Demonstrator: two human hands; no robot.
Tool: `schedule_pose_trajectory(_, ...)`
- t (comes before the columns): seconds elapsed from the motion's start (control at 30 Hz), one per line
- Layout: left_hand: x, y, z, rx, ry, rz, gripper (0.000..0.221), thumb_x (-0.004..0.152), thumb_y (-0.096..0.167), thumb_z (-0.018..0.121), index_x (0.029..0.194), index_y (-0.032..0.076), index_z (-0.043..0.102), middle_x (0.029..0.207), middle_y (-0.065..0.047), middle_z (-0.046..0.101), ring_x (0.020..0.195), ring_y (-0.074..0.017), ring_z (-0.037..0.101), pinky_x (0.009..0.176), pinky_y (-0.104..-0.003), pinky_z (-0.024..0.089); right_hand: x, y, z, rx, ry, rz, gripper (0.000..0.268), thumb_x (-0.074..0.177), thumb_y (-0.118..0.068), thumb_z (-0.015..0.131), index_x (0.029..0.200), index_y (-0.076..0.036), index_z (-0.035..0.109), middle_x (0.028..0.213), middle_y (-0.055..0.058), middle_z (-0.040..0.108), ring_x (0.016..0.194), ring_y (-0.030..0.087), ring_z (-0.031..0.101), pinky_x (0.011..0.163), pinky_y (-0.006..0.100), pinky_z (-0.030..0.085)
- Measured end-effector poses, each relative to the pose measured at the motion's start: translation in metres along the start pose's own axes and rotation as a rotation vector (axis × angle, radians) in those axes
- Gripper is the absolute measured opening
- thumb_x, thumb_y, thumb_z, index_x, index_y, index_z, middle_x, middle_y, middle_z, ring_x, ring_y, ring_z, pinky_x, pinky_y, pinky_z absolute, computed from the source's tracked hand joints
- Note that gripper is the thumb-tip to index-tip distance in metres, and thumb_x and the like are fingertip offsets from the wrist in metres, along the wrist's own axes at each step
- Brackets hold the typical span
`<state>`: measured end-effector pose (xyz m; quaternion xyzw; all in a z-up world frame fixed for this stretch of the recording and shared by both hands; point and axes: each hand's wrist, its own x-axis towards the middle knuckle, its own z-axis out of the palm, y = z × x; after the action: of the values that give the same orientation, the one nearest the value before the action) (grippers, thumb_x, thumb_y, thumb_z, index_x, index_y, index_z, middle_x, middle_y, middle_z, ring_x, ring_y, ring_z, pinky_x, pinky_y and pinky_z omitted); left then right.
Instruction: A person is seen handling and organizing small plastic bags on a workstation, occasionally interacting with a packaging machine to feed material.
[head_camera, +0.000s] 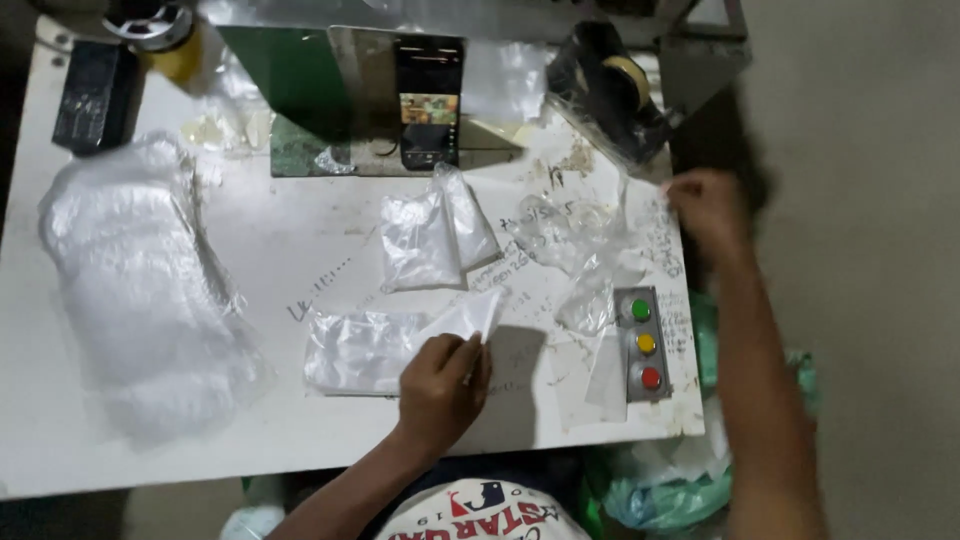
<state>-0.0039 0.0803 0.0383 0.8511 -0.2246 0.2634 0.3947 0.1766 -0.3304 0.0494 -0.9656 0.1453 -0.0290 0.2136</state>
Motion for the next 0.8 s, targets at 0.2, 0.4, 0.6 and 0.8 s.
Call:
schedule_pose_trajectory(0.2, -0.008, 0.001, 0.037, 0.289, -0.052, 0.25, 0.006, 0.081, 0.004, 0.076, 0.087, 0.004, 0.075, 0.07, -0.006, 0.058, 0.057, -0.0159, 0.06, 0.047, -0.026, 0.044, -0.181, -0.162, -0.005, 0.685, -0.57, 0.099, 0.023, 0.087, -0.021, 0.071, 0.1, -0.005, 0.082, 0.065, 0.012, 0.067, 0.053, 0.015, 0.05, 0.05, 0.026, 0.043)
schedule_pose_trajectory(0.4, 0.011, 0.013, 0.001, -0.389, -0.084, -0.402, 0.016, 0.095, 0.015, 0.071, 0.085, 0.003, 0.076, 0.06, -0.011, 0.057, 0.047, -0.0243, 0.059, 0.041, -0.032, 0.043, -0.214, -0.132, 0.084, 0.823, -0.556, 0.111, 0.032, 0.089, -0.026, 0.081, 0.078, 0.003, 0.074, 0.057, 0.015, 0.066, 0.047, 0.015, 0.053, 0.046, 0.028, 0.042)
schedule_pose_trajectory(0.6, 0.008, -0.003, -0.021, -1.334, -0.08, -1.262, 0.026, 0.085, 0.017, 0.081, 0.092, -0.006, 0.071, 0.063, -0.007, 0.055, 0.041, -0.0104, 0.044, 0.033, -0.022, 0.041, -0.235, -0.106, 0.109, 1.111, -0.6, -0.078, 0.05, 0.067, 0.0, 0.094, 0.113, 0.003, 0.075, 0.103, 0.017, 0.079, 0.089, 0.026, 0.074, 0.086, 0.043, 0.062)
schedule_pose_trajectory(0.8, -0.046, -0.06, -0.06, -0.002, -0.303, -0.176, 0.079, 0.069, 0.029, 0.092, 0.138, 0.003, 0.062, 0.119, -0.024, 0.062, 0.11, -0.0428, 0.06, 0.097, -0.054, 0.049, -0.235, -0.134, 0.059, 0.518, 0.086, -0.22, 0.048, 0.088, -0.01, 0.081, 0.13, 0.004, 0.062, 0.131, 0.022, 0.061, 0.117, 0.038, 0.062, 0.103, 0.046, 0.052)
